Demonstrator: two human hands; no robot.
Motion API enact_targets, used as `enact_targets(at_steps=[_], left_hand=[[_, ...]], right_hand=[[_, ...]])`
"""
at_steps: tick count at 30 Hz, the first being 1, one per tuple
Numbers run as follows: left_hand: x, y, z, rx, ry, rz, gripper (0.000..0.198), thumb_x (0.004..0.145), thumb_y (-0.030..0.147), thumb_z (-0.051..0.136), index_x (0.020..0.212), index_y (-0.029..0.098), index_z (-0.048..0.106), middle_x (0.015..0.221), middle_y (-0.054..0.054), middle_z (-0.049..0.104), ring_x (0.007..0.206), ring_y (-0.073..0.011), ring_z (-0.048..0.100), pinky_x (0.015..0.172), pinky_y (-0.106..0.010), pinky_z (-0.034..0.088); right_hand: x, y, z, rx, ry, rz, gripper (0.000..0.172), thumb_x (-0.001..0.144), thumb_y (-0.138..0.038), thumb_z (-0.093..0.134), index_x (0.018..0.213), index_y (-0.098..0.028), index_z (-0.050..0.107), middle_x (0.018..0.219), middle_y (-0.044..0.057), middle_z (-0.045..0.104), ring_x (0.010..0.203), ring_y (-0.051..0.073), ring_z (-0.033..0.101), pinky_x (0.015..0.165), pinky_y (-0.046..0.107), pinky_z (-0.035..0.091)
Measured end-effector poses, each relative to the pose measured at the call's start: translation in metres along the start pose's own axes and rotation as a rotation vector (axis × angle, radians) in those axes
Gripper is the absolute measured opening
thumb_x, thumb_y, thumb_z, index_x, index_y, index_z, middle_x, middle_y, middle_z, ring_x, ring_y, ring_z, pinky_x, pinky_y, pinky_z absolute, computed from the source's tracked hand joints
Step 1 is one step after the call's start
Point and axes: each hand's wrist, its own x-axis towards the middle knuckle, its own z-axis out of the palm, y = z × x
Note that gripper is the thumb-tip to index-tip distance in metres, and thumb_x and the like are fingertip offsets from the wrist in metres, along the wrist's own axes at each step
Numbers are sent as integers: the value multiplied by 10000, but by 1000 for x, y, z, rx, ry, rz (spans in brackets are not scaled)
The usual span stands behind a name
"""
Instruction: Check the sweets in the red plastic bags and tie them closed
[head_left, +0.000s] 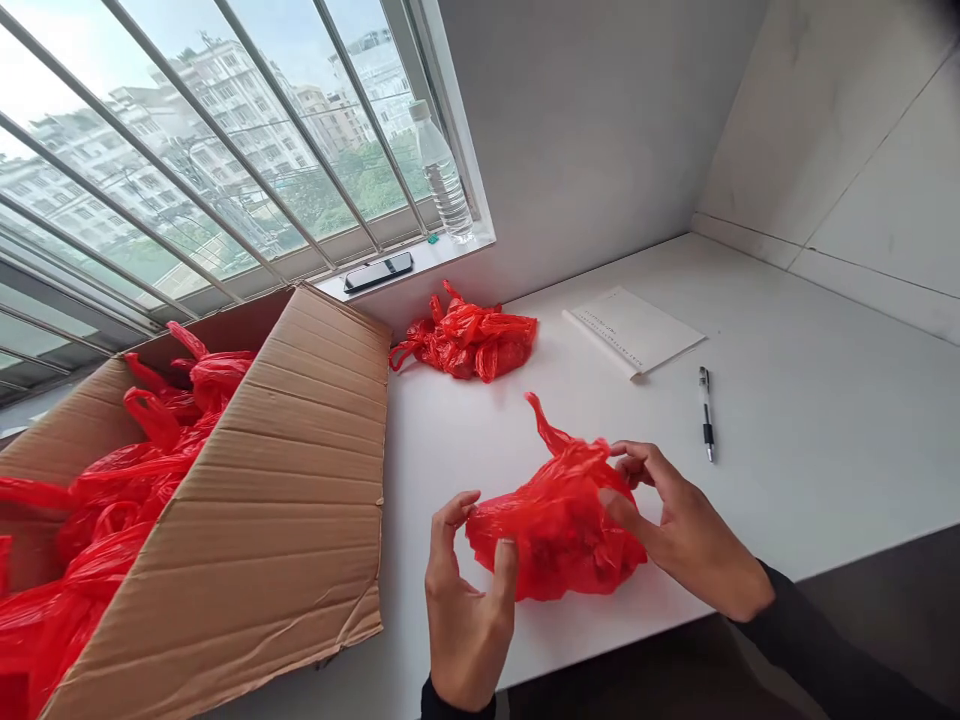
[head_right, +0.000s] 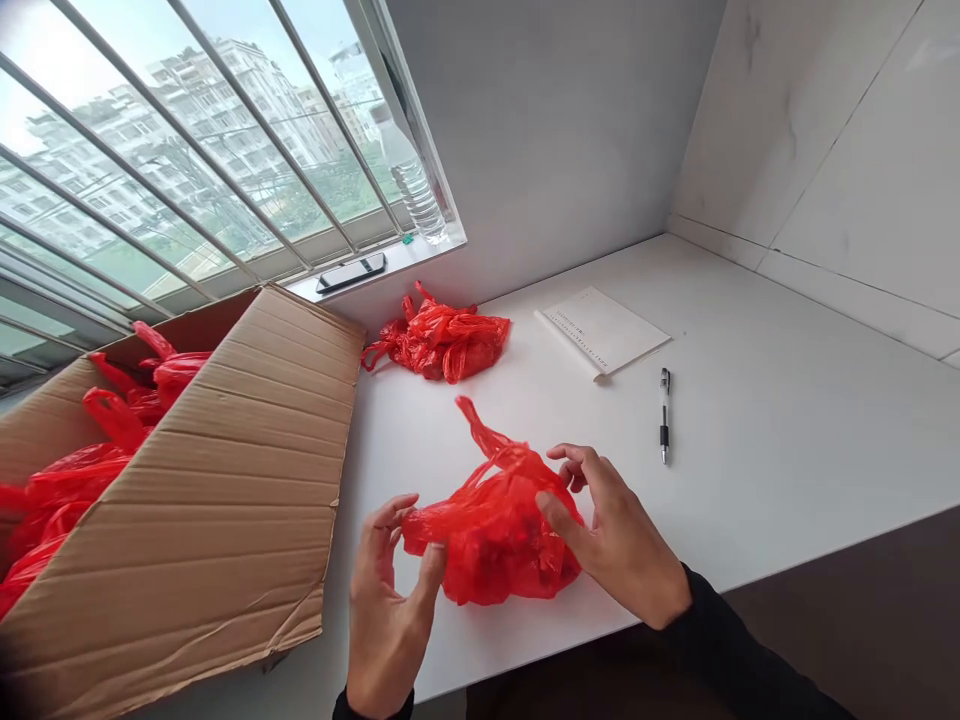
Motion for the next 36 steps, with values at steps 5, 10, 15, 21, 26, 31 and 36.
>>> enact_targets(at_steps=[5, 10, 15, 21, 26, 31, 36], left_hand=[[-1, 2, -5, -25, 36, -28, 183, 915, 411, 648, 938, 231, 669, 872, -13, 657, 813, -190, 618, 730, -288, 476], [-2, -6, -20, -30, 223, -9, 185, 948, 412, 610, 971, 254, 702, 946, -7, 585, 868, -169, 553, 790, -269, 422], [-7, -1, -19, -36, 199, 47, 111, 920, 329, 630, 938, 267, 720, 805, 17, 486, 740, -154, 468, 701, -259, 399], [-12, 13, -21, -80, 27, 19, 118, 941, 344, 554, 928, 250, 624, 923, -5, 582, 818, -178, 578, 744, -285, 473], [-15, 22, -17, -48, -38, -52, 232, 882, 452, 673, 871, 235, 593, 823, 6, 582, 746, -173, 565, 711, -282, 471], [-9, 10, -19, -38, 87, -89, 224, 935, 457, 603, 896, 238, 631, 777, 13, 585, 705, -163, 545, 664, -276, 441], [-8, 5, -27, 5, 224, -51, 203, 900, 443, 636, 891, 248, 689, 963, -22, 574, 890, -196, 564, 786, -296, 442]], right_hand=[[0, -7, -1, 47, 18, 14, 289, 985, -551, 479, 1017, -293, 606, 876, 8, 647, 842, 205, 608, 806, 369, 514], [-2, -9, -9, 8, 140, 26, 289, 988, -503, 489, 1146, -282, 588, 1072, 47, 677, 941, 227, 643, 810, 378, 531], [-7, -43, 3, -111, 230, -352, 197, 995, -298, 504, 1188, -288, 545, 1089, 41, 642, 1009, 211, 611, 863, 363, 534], [11, -58, 39, -531, -179, -778, 304, 934, -139, 507, 1217, -197, 601, 1043, 68, 676, 1009, 256, 623, 1125, 575, 409], [8, -60, 49, -765, -210, -857, 301, 893, -22, 440, 862, -224, 660, 701, 0, 577, 691, 184, 569, 1234, 553, 275], [-1, -64, 35, -783, -147, -773, 296, 865, 0, 481, 978, -205, 663, 789, 25, 602, 758, 204, 614, 1187, 528, 368], [-7, -67, 24, -773, -42, -701, 265, 891, -38, 493, 1033, -208, 637, 867, 59, 639, 833, 255, 645, 1154, 583, 373]])
